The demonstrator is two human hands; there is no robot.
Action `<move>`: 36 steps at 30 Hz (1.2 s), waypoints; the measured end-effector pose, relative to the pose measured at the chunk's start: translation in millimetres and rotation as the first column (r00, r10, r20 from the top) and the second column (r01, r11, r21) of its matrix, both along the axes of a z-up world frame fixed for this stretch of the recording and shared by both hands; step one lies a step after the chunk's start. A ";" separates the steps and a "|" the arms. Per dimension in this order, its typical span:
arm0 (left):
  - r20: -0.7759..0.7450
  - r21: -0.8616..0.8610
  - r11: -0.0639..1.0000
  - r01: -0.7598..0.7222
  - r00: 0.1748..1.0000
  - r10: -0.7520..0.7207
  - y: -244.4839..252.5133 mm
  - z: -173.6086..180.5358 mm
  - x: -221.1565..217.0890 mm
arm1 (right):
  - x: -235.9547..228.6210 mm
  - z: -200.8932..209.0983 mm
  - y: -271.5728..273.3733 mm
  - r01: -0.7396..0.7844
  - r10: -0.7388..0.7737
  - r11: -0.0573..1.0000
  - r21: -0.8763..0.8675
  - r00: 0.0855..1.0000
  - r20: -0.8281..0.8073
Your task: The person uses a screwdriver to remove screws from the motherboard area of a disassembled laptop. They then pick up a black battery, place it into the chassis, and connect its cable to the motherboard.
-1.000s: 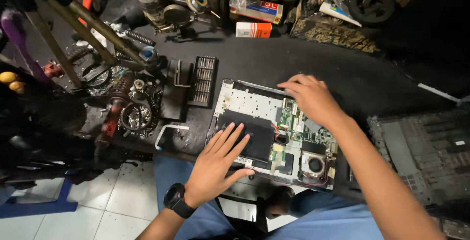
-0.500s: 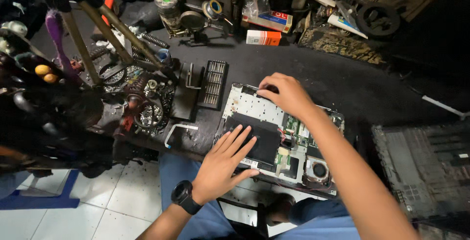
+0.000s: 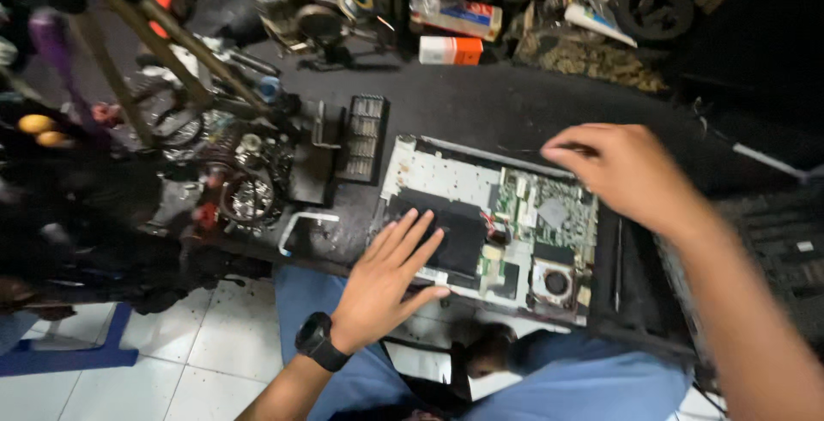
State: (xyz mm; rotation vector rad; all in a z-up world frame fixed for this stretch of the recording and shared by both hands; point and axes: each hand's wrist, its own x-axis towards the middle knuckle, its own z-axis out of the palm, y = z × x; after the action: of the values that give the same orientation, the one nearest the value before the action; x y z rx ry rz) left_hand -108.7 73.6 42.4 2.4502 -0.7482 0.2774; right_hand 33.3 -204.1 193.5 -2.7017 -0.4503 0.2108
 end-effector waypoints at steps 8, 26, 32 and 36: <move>-0.041 0.000 1.000 -0.004 0.999 0.004 -1.2 -4.0 1.5 | -80.2 10.7 -74.2 0.236 -0.221 0.900 -0.365 0.972 0.083; -0.240 -0.439 0.883 0.170 0.924 -0.297 -67.9 56.4 -6.8 | -207.0 -96.3 31.4 0.309 -0.559 0.747 0.588 0.771 0.306; -0.236 -0.487 0.862 0.141 0.929 -0.286 -68.4 28.6 -8.2 | -180.8 -117.4 25.8 0.499 -0.391 -0.175 0.849 0.756 -0.525; -0.212 -0.470 0.869 0.156 0.936 -0.282 -67.2 28.7 -5.5 | -166.4 -111.5 22.2 0.508 -0.344 -0.216 0.834 0.760 -0.552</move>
State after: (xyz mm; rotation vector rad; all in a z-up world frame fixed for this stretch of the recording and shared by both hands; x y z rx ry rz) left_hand -114.2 6.3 71.1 1.8942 -0.7394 0.0117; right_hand -133.1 -181.9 82.0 -1.0895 0.3985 -0.1614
